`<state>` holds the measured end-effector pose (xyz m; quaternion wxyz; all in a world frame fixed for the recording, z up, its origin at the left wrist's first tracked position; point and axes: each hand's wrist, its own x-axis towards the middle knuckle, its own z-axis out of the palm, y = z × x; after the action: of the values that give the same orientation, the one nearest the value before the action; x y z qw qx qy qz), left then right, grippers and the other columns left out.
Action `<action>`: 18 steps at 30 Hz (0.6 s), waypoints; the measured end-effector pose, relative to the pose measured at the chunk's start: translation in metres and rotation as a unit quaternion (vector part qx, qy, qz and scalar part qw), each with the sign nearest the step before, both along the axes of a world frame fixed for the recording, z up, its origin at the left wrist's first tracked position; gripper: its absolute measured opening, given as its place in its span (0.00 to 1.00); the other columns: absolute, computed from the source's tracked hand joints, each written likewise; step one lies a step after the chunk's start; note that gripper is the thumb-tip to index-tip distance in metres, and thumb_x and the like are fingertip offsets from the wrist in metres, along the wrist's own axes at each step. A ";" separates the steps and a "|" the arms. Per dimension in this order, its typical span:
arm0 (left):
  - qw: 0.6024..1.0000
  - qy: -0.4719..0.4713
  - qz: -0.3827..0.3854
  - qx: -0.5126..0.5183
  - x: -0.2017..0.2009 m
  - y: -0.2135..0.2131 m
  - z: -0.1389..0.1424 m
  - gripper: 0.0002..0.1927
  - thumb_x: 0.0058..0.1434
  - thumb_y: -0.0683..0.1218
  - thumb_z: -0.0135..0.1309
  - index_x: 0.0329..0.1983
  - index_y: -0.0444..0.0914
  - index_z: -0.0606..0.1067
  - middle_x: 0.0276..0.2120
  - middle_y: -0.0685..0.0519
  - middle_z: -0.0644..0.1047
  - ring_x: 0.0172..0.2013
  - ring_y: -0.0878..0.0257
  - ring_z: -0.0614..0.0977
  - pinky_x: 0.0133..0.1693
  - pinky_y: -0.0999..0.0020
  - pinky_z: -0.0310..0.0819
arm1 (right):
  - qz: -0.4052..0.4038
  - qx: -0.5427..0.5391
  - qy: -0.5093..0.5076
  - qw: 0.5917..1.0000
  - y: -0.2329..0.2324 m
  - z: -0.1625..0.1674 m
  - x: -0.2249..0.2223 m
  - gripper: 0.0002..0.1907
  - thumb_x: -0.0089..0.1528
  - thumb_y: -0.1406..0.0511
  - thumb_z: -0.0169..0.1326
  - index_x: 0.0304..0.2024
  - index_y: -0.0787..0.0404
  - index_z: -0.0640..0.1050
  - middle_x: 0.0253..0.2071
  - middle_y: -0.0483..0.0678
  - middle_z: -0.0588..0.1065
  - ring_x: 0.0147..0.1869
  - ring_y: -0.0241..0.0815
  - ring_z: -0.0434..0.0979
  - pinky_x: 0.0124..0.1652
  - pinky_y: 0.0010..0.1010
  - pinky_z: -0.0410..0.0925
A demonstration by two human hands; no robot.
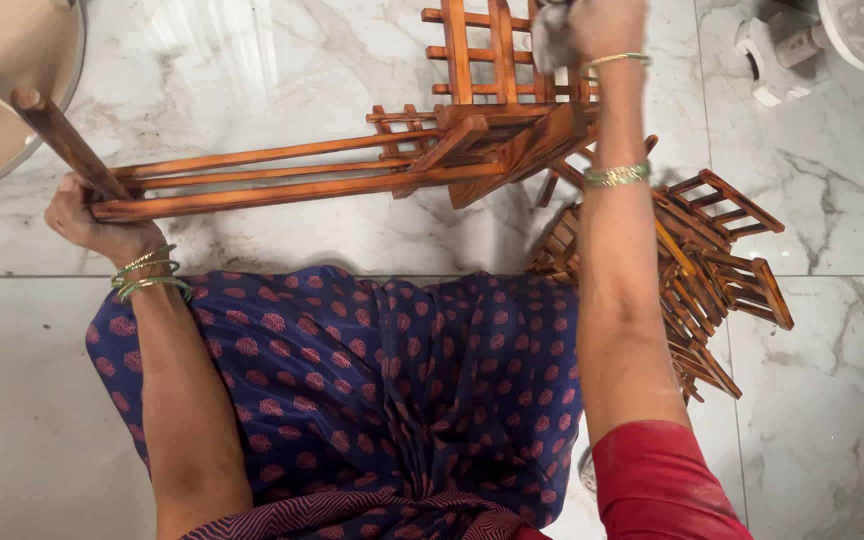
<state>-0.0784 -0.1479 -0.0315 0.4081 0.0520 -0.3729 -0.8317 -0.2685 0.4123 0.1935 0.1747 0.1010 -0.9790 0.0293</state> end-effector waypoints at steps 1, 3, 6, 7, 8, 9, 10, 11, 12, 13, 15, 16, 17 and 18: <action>1.000 -0.002 0.006 0.015 0.000 0.000 0.000 0.18 0.68 0.45 0.49 0.22 0.36 0.62 0.23 0.52 0.65 0.25 0.61 0.69 0.31 0.61 0.68 | -0.053 -0.004 -0.032 0.998 -0.003 -0.010 -0.006 0.06 0.60 0.69 0.55 0.37 0.65 0.80 0.37 0.65 0.77 0.42 0.63 0.79 0.44 0.49 0.71; 0.997 -0.030 0.018 0.062 -0.002 -0.001 -0.001 0.15 0.65 0.44 0.47 0.23 0.36 0.63 0.24 0.53 0.64 0.26 0.61 0.69 0.31 0.62 0.69 | 0.056 0.081 0.055 0.994 -0.010 -0.028 0.004 0.14 0.52 0.72 0.54 0.40 0.65 0.83 0.33 0.64 0.78 0.39 0.63 0.78 0.41 0.51 0.71; 0.997 -0.033 0.036 0.054 -0.003 -0.002 -0.004 0.15 0.65 0.44 0.46 0.22 0.37 0.61 0.24 0.54 0.61 0.27 0.62 0.67 0.31 0.64 0.66 | 0.168 0.066 0.007 0.984 0.004 -0.027 0.055 0.19 0.48 0.72 0.58 0.42 0.61 0.87 0.33 0.61 0.80 0.39 0.63 0.79 0.44 0.49 0.71; 0.998 -0.025 0.044 0.038 -0.003 -0.001 -0.005 0.16 0.66 0.44 0.46 0.22 0.38 0.60 0.24 0.55 0.60 0.27 0.63 0.65 0.32 0.64 0.64 | 0.197 0.036 -0.036 0.979 0.012 -0.019 0.066 0.19 0.48 0.71 0.60 0.42 0.59 0.88 0.34 0.60 0.80 0.40 0.62 0.79 0.46 0.48 0.71; 0.998 -0.030 0.046 0.031 -0.002 0.000 -0.006 0.16 0.66 0.45 0.46 0.22 0.37 0.60 0.24 0.54 0.60 0.27 0.63 0.65 0.32 0.65 0.64 | 0.155 -0.016 -0.106 0.982 0.023 -0.007 0.072 0.18 0.51 0.71 0.57 0.44 0.58 0.87 0.35 0.59 0.80 0.40 0.60 0.80 0.46 0.45 0.71; 0.998 -0.034 0.048 0.024 0.000 0.001 -0.007 0.17 0.67 0.45 0.45 0.23 0.37 0.60 0.24 0.54 0.61 0.27 0.63 0.65 0.31 0.65 0.64 | 0.111 -0.068 -0.175 0.976 0.037 0.005 0.079 0.18 0.54 0.72 0.55 0.45 0.58 0.85 0.35 0.57 0.81 0.40 0.58 0.81 0.46 0.42 0.72; 0.998 -0.036 0.051 0.016 -0.001 0.001 -0.007 0.17 0.67 0.46 0.45 0.23 0.36 0.61 0.24 0.54 0.61 0.26 0.63 0.66 0.31 0.66 0.64 | 0.067 -0.120 -0.240 0.961 0.048 0.012 0.082 0.17 0.57 0.73 0.52 0.46 0.58 0.84 0.36 0.56 0.81 0.40 0.56 0.81 0.46 0.38 0.73; 0.998 -0.036 0.039 0.014 -0.001 0.002 -0.006 0.17 0.66 0.46 0.45 0.22 0.37 0.60 0.24 0.54 0.61 0.26 0.64 0.65 0.30 0.66 0.64 | 0.027 -0.164 -0.207 0.964 0.057 0.017 0.079 0.16 0.58 0.72 0.53 0.46 0.57 0.85 0.36 0.55 0.81 0.41 0.56 0.82 0.45 0.38 0.73; 0.999 -0.037 0.028 0.012 0.001 0.002 -0.005 0.17 0.66 0.46 0.45 0.22 0.38 0.59 0.23 0.55 0.60 0.25 0.65 0.65 0.30 0.67 0.63 | -0.013 -0.208 -0.173 0.963 0.066 0.020 0.074 0.14 0.59 0.71 0.54 0.45 0.56 0.85 0.37 0.55 0.81 0.43 0.56 0.82 0.45 0.37 0.73; 0.999 -0.038 0.017 0.009 0.001 0.003 -0.004 0.17 0.65 0.47 0.45 0.21 0.38 0.58 0.23 0.55 0.60 0.25 0.65 0.64 0.29 0.67 0.63 | -0.052 -0.251 -0.138 0.957 0.072 0.019 0.066 0.13 0.60 0.70 0.55 0.45 0.55 0.85 0.38 0.54 0.81 0.44 0.55 0.82 0.45 0.36 0.73; 0.985 -0.071 0.042 0.155 0.000 0.004 0.000 0.12 0.68 0.44 0.42 0.29 0.34 0.63 0.30 0.54 0.64 0.32 0.61 0.71 0.38 0.62 0.71 | 0.056 -0.172 0.058 0.982 0.077 0.009 0.041 0.20 0.54 0.75 0.53 0.46 0.59 0.86 0.39 0.58 0.81 0.44 0.58 0.82 0.46 0.41 0.73; 0.968 -0.082 0.059 0.228 0.000 0.004 0.001 0.11 0.69 0.43 0.41 0.32 0.31 0.65 0.33 0.53 0.66 0.36 0.57 0.74 0.42 0.58 0.74 | 0.111 -0.128 0.153 0.974 0.076 0.002 0.028 0.24 0.51 0.78 0.51 0.47 0.61 0.87 0.40 0.60 0.81 0.44 0.60 0.82 0.46 0.43 0.73; 0.986 -0.084 0.055 0.134 0.000 0.004 0.003 0.13 0.68 0.46 0.42 0.28 0.34 0.63 0.29 0.54 0.65 0.31 0.60 0.72 0.38 0.61 0.74 | 0.097 -0.096 0.174 0.975 0.073 -0.007 0.015 0.22 0.51 0.77 0.53 0.45 0.62 0.86 0.39 0.60 0.81 0.44 0.62 0.80 0.45 0.45 0.72; 0.994 -0.084 0.054 0.041 0.001 0.005 0.003 0.16 0.66 0.49 0.43 0.24 0.37 0.61 0.25 0.54 0.63 0.27 0.62 0.71 0.33 0.62 0.73 | 0.082 -0.063 0.192 0.976 0.067 -0.019 0.005 0.19 0.50 0.76 0.54 0.43 0.62 0.86 0.39 0.60 0.81 0.43 0.63 0.79 0.44 0.46 0.71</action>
<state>-0.0775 -0.1433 -0.0285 0.4172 0.1590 -0.3679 -0.8157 -0.2632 0.4793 0.1743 0.3620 0.1732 -0.9119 0.0855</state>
